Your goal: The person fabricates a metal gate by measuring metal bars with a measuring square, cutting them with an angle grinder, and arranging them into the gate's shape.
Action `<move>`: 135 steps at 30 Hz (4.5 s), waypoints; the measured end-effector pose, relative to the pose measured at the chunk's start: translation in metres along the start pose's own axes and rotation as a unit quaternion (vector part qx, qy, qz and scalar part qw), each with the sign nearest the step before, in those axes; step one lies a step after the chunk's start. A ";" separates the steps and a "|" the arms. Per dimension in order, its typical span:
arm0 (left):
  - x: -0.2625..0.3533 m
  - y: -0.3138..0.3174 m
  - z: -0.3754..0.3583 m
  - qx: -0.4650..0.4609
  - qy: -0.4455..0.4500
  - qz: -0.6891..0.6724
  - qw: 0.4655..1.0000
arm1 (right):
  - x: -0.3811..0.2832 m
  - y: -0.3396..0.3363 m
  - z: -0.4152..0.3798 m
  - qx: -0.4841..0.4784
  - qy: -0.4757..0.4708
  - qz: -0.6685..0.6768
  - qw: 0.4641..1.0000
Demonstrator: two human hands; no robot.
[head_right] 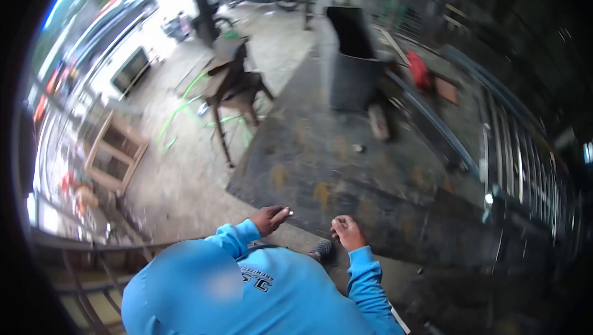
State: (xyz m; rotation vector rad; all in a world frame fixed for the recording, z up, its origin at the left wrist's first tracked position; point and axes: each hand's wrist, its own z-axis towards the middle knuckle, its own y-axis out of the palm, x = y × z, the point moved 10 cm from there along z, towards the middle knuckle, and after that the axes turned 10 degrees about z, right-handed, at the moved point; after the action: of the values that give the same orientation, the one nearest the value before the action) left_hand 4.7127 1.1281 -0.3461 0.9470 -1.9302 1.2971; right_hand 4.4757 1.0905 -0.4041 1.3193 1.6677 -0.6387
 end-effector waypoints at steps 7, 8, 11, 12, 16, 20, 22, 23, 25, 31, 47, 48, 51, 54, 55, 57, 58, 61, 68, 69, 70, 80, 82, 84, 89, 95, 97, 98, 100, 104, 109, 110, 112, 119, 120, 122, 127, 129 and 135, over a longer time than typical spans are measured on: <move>-0.161 -0.118 -0.073 0.105 -0.071 -0.057 0.990 | 0.011 0.187 0.064 -0.107 0.089 -0.189 0.972; -0.186 -0.148 -0.088 0.131 -0.088 -0.065 0.985 | 0.007 0.222 0.077 -0.112 0.088 -0.220 0.965; -0.301 -0.206 -0.149 0.170 -0.218 -0.231 0.933 | -0.005 0.342 0.114 -0.167 0.078 -0.216 0.959; -0.332 -0.226 -0.172 0.201 -0.232 -0.299 0.903 | -0.014 0.384 0.125 -0.188 0.065 -0.219 0.955; -0.412 -0.317 -0.275 0.362 -0.249 -0.396 0.806 | -0.031 0.550 0.153 -0.318 0.012 -0.308 0.897; -0.443 -0.375 -0.344 0.449 -0.237 -0.402 0.762 | -0.023 0.668 0.175 -0.397 -0.003 -0.372 0.839; -0.475 -0.384 -0.368 0.503 -0.269 -0.399 0.718 | -0.015 0.716 0.194 -0.420 -0.019 -0.414 0.808; -0.477 -0.392 -0.373 0.529 -0.267 -0.414 0.691 | -0.001 0.735 0.207 -0.436 -0.022 -0.419 0.796; -0.492 -0.411 -0.383 0.567 -0.267 -0.422 0.655 | 0.013 0.778 0.231 -0.457 -0.060 -0.434 0.774; -0.590 -0.503 -0.370 0.519 -0.330 -0.307 0.726 | -0.003 0.903 0.296 -0.476 -0.010 -0.425 0.770; -0.860 -0.504 -0.252 0.099 -0.655 -0.131 0.738 | -0.171 1.047 0.628 -0.383 -0.079 -0.331 0.859; -0.863 -0.537 -0.225 0.085 -0.638 -0.106 0.758 | -0.178 1.053 0.647 -0.375 -0.058 -0.344 0.859; -0.907 -0.664 -0.166 0.092 -0.652 -0.077 0.748 | -0.207 1.074 0.707 -0.337 -0.045 -0.344 0.875; -0.933 -0.812 -0.096 0.145 -0.623 -0.045 0.768 | -0.241 1.089 0.772 -0.280 -0.086 -0.377 0.879; -0.950 -0.860 -0.077 0.171 -0.619 -0.020 0.766 | -0.262 1.096 0.783 -0.245 -0.117 -0.422 0.865; -0.990 -0.928 -0.022 0.197 -0.607 -0.024 0.769 | -0.287 1.100 0.817 -0.227 -0.147 -0.472 0.839; -0.991 -0.970 0.014 0.185 -0.599 -0.001 0.779 | -0.301 1.100 0.832 -0.227 -0.123 -0.507 0.822; -0.951 -1.085 0.122 0.154 -0.531 0.119 0.825 | -0.348 1.078 0.891 -0.151 -0.086 -0.502 0.847; -0.896 -1.162 0.343 0.050 -0.438 0.055 0.896 | -0.290 0.846 1.093 0.125 0.061 -0.574 0.807; -0.893 -1.166 0.365 0.033 -0.433 0.071 0.898 | -0.268 0.809 1.120 0.153 0.065 -0.595 0.786; -0.891 -1.174 0.387 0.023 -0.428 0.085 0.900 | -0.272 0.795 1.117 0.100 0.156 -0.600 0.778; -0.843 -1.272 0.503 0.073 -0.516 0.189 0.833 | -0.221 0.666 1.300 0.034 0.287 -0.439 0.851; -0.849 -1.273 0.563 0.070 -0.439 0.239 0.863 | -0.291 0.660 1.315 0.170 0.129 -0.423 0.881; -0.814 -1.270 0.635 0.083 -0.413 0.187 0.887 | -0.338 0.654 1.322 0.200 0.066 -0.384 0.899; -0.723 -1.244 0.855 -0.081 -0.422 0.246 0.869 | -0.390 0.607 1.277 0.195 0.133 -0.182 0.955; -0.578 -1.190 1.135 -0.154 -0.223 0.366 0.890 | -0.325 0.417 1.200 0.399 0.221 0.027 0.890; -0.535 -1.159 1.215 -0.177 -0.173 0.386 0.889 | -0.306 0.361 1.176 0.442 0.183 0.066 0.876; -0.535 -1.139 1.266 -0.151 -0.124 0.415 0.888 | -0.296 0.341 1.159 0.478 0.172 0.114 0.854; -0.530 -1.101 1.347 -0.107 -0.133 0.336 0.926 | -0.251 0.297 1.130 0.521 0.295 0.043 0.800; -0.469 -1.005 1.436 -0.186 -0.210 0.285 0.917 | -0.255 0.289 1.098 0.478 0.426 0.130 0.757; -0.306 -0.858 1.540 -0.259 -0.062 0.441 0.857 | -0.427 0.216 1.128 0.559 0.276 0.124 0.772; -0.267 -0.826 1.563 -0.291 -0.027 0.482 0.826 | -0.440 0.190 1.135 0.568 0.253 0.134 0.772; -0.172 -0.767 1.599 -0.307 0.041 0.512 0.801 | -0.458 0.122 1.146 0.601 0.206 0.023 0.772; 0.022 -0.609 1.734 -0.246 0.025 0.519 0.818 | -0.517 -0.128 1.152 0.641 0.128 0.082 0.752; 0.046 -0.597 1.739 -0.237 0.007 0.529 0.815 | -0.513 -0.158 1.154 0.638 0.130 0.127 0.749; 0.077 -0.567 1.765 -0.226 -0.016 0.507 0.832 | -0.533 -0.236 1.152 0.647 0.148 0.029 0.747; 0.143 -0.460 1.817 -0.271 0.025 0.565 0.779 | -0.655 -0.392 1.107 0.646 0.032 0.043 0.762; 0.166 -0.395 1.837 -0.306 0.124 0.640 0.694 | -0.683 -0.450 1.087 0.622 0.019 0.042 0.782; 0.251 -0.175 1.885 -0.370 0.331 0.722 0.482 | -0.522 -0.628 1.051 0.688 0.200 -0.009 0.697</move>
State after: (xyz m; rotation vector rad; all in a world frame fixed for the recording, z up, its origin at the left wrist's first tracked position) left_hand 4.5294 -0.7453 -0.6707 -1.7955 -1.9625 0.8769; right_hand 4.2420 -0.2143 -0.5241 2.6018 1.3864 -1.9438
